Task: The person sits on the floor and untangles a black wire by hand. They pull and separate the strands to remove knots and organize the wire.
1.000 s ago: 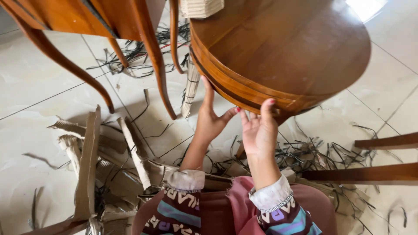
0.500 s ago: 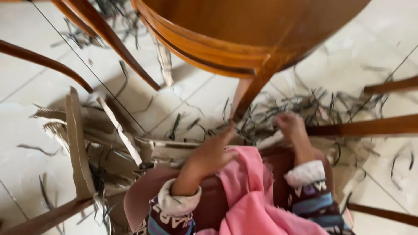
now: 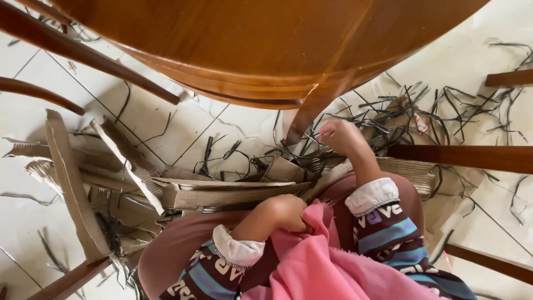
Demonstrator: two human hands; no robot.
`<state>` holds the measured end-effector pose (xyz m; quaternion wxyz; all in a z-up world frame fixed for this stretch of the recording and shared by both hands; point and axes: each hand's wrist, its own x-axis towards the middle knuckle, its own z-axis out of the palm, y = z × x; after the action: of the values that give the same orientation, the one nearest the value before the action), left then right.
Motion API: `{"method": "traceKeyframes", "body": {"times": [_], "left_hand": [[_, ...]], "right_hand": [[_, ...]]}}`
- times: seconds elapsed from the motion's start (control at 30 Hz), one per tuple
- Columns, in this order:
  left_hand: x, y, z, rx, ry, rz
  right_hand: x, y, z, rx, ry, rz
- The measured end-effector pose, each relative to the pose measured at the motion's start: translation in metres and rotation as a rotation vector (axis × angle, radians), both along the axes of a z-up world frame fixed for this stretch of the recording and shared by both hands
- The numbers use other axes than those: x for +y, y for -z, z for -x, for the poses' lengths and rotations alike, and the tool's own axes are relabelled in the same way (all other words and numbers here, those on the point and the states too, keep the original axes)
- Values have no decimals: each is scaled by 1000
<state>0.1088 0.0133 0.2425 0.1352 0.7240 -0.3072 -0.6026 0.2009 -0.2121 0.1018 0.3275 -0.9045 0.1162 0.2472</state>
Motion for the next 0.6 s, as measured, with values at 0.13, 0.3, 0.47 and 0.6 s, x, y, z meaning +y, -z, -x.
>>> {"method": "traceKeyframes", "body": {"times": [0.13,0.3,0.47,0.6], "left_hand": [[1,24,4,-19,-47,-16],[6,30,8,-35,-103,-13],[0,97,31,-92,-97,-1],[5,82,29,-69,-93,-1]], "right_hand": [[21,22,-2,200,-218,208],[24,46,-8,319,-458,400],[8,64,-3,300,-364,426],[8,56,-2,268,-334,348]]}}
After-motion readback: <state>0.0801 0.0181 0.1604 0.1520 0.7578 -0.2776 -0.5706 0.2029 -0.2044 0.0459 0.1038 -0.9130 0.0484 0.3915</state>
